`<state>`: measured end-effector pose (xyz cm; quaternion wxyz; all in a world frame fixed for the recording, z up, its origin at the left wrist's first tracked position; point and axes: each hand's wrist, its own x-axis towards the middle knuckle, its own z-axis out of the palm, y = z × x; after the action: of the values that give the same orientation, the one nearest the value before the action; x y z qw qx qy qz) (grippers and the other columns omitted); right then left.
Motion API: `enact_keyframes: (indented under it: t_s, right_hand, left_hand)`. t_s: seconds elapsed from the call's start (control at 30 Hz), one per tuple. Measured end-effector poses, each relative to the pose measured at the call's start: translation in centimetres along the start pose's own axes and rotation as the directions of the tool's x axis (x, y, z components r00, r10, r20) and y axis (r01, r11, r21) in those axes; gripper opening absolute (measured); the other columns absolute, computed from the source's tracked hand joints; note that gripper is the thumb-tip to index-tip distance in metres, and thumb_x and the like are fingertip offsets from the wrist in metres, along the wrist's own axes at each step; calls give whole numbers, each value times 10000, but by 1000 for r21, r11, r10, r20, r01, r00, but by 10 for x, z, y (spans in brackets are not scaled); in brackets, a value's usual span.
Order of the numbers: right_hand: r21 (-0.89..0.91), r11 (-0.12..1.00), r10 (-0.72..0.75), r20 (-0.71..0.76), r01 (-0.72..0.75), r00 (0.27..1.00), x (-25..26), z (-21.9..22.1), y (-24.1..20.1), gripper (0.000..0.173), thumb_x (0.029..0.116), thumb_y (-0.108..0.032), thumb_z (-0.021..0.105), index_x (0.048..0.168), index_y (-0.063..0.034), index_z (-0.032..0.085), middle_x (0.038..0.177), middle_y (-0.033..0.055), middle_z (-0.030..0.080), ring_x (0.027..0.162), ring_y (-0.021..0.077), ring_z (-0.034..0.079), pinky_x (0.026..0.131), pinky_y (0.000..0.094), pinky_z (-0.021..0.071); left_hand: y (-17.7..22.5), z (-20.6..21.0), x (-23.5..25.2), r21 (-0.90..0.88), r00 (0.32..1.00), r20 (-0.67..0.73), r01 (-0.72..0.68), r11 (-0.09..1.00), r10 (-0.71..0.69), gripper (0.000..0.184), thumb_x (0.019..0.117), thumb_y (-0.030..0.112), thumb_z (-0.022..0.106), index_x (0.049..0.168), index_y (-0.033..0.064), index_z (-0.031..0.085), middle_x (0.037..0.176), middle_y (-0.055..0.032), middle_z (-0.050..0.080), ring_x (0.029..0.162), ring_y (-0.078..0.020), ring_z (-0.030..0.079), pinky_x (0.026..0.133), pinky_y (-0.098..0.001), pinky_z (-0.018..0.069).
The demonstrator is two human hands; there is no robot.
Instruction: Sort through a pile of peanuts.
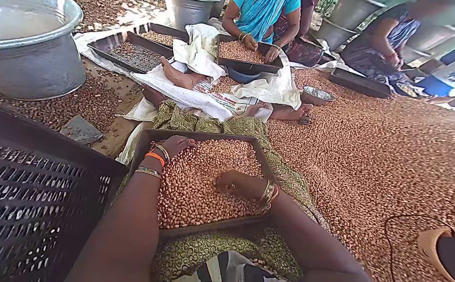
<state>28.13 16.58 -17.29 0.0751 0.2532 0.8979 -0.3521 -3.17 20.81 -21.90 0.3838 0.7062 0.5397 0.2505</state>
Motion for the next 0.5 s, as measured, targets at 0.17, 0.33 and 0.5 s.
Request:
enact_keyframes:
  t_s: [0.17, 0.33, 0.5]
  right_hand:
    - [-43, 981, 171, -255, -187, 952, 2, -7, -11, 415, 961, 26, 591, 1374, 7, 630, 1422, 232, 588, 1362, 360, 533, 1165, 455, 407]
    - [56, 946, -308, -158, 320, 938, 8, 21, -60, 246, 948, 29, 646, 1155, -33, 766, 1298, 183, 690, 1279, 352, 614, 1112, 484, 471]
    - [-51, 925, -374, 67, 377, 925, 23, 42, -62, 233, 1002, -80, 614, 1165, -121, 775, 1321, 132, 690, 1354, 402, 542, 1126, 633, 384]
  left_hand:
    - [4, -1, 0, 1, 1000, 4, 1, 1000, -1, 421, 1125, 281, 415, 1134, 22, 746, 1111, -132, 734, 1067, -245, 667, 1005, -480, 477]
    - [82, -15, -19, 199, 959, 99, 244, 949, -267, 381, 1130, 173, 377, 1318, -16, 649, 1310, -184, 657, 1242, -282, 592, 1093, -475, 395]
    - [10, -2, -6, 35, 999, 1, -38, 999, 38, 412, 1128, 242, 404, 1141, 5, 742, 1134, -130, 734, 1082, -222, 668, 1008, -441, 479]
